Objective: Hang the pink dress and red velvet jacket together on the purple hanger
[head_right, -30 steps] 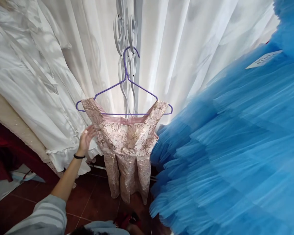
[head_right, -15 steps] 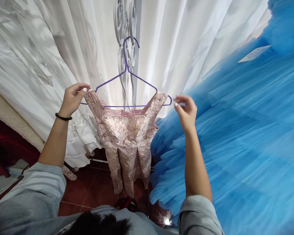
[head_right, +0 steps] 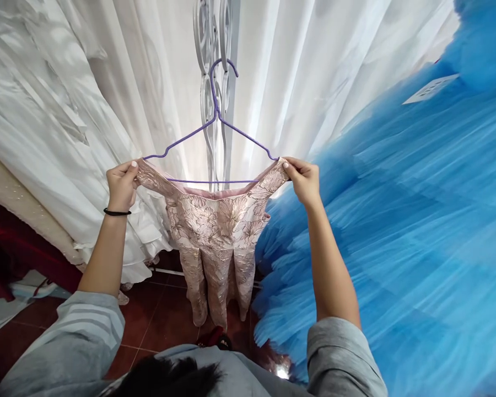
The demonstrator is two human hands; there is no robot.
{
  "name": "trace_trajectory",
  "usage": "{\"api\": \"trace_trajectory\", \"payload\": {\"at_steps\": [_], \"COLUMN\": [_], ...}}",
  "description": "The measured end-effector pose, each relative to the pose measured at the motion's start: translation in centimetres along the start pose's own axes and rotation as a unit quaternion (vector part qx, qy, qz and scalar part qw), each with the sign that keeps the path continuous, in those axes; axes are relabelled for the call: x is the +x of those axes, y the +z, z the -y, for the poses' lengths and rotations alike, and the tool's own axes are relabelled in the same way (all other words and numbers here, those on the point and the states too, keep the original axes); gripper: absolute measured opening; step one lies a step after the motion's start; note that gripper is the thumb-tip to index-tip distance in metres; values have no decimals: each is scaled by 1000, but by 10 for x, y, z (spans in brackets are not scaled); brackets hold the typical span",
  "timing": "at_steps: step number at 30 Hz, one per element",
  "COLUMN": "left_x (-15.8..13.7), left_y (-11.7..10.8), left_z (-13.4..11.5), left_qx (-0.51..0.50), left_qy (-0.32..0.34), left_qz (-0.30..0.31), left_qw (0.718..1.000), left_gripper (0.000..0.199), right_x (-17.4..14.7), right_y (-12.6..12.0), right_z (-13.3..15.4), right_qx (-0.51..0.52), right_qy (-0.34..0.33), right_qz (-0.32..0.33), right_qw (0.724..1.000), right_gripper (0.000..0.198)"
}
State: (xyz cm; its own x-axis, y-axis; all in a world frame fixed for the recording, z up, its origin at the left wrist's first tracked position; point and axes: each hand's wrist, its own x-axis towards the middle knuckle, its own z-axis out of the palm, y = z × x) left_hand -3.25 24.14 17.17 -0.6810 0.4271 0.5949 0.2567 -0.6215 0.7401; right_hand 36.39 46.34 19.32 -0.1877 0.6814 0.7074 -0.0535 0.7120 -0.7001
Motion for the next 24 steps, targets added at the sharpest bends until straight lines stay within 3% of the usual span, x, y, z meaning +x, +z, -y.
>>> {"api": "trace_trajectory", "payload": {"at_steps": [6, 9, 14, 19, 24], "left_x": [-10, -10, -23, -63, -135], "left_y": [10, 14, 16, 9, -21], "left_z": [11, 19, 41, 72, 102], "left_qx": [-121, -158, -190, -92, 21], "left_qy": [3, -17, -72, -213, -283], "left_qz": [-63, -112, -165, -157, -92], "left_qw": [991, 981, 965, 960, 954], "left_gripper": [35, 33, 26, 26, 30], "right_x": [-15, -22, -42, -80, -144], "right_y": [21, 31, 55, 96, 95], "right_z": [-7, -14, -25, -24, -53], "right_qx": [117, 181, 204, 235, 228], "right_qy": [17, 25, 48, 146, 223], "right_qz": [-133, -183, -256, -273, -291], "right_qw": [984, 966, 944, 921, 902], "right_gripper": [37, 39, 44, 42, 39]}}
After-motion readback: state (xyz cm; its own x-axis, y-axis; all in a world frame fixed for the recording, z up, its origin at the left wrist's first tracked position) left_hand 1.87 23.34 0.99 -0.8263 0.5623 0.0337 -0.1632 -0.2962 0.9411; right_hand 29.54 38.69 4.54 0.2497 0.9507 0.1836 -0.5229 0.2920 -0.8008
